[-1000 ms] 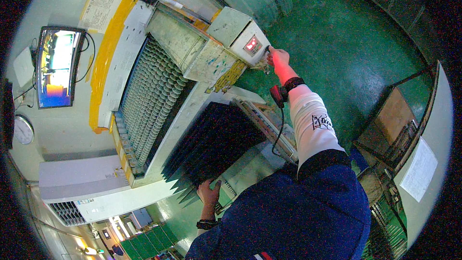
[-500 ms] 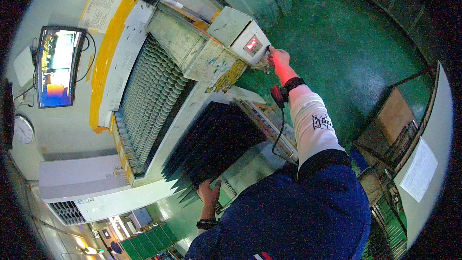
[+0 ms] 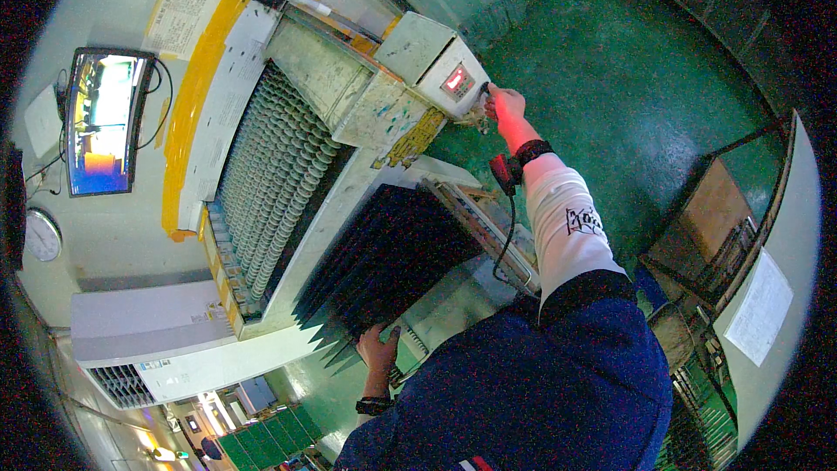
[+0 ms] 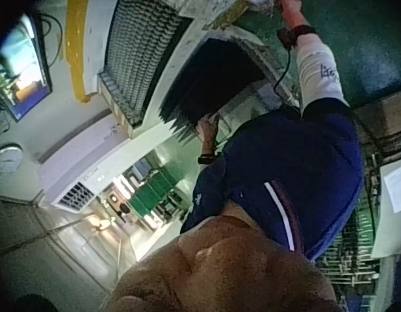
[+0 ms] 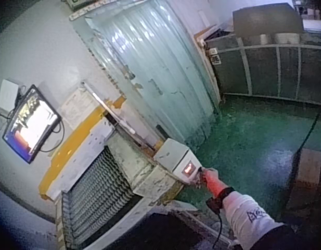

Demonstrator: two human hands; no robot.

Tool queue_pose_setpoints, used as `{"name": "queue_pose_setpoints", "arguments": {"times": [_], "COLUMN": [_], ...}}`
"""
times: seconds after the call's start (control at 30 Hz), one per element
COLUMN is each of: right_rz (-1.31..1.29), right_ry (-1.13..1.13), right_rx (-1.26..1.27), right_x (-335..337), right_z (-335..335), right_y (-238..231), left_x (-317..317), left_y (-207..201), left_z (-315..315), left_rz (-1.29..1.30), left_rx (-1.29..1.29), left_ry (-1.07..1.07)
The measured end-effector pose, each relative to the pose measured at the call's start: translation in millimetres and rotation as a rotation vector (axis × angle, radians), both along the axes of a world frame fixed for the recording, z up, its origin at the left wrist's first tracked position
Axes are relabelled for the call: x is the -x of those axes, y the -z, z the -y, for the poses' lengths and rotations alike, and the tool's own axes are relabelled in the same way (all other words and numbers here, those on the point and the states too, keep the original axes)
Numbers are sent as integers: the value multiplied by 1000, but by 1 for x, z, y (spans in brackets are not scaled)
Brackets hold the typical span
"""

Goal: Placing blue metal sheets into a machine and then organizing processed sheets into a vertical rack.

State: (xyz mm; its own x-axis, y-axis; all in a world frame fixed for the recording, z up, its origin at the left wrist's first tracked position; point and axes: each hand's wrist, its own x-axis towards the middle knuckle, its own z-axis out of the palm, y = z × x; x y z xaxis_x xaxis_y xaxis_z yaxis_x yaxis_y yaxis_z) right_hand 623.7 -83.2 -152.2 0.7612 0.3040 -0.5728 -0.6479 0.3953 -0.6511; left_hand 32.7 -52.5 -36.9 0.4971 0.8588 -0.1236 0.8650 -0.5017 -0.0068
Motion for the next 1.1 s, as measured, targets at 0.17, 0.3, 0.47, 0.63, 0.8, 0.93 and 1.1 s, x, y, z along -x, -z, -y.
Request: {"name": "queue_pose_setpoints", "arguments": {"times": [0.17, 0.3, 0.47, 0.63, 0.8, 0.93, 1.1], "right_rz": [13, 13, 16, 25, 19, 8, 10], "right_ry": [6, 0, -2, 6, 6, 7, 4], "right_rx": [-21, -20, -13, -2, -9, 23, -27], "right_x": [-11, -9, -10, -9, -10, -7, -10], "right_z": [-2, -3, -3, -3, -2, -2, -2], "right_y": [25, 26, 24, 23, 24, 17, 22], "left_x": [-17, -17, -17, -17, -17, -15, -17], "left_y": [-15, -16, -16, -16, -15, -15, -16], "left_z": [2, 3, 3, 3, 2, 3, 2], "left_rz": [-13, -8, -3, 4, -25, -21, -17], "left_rx": [90, 86, 75, 67, 64, 57, 77], "left_ry": [-34, -38, -24, -18, -21, -20, -25]}}
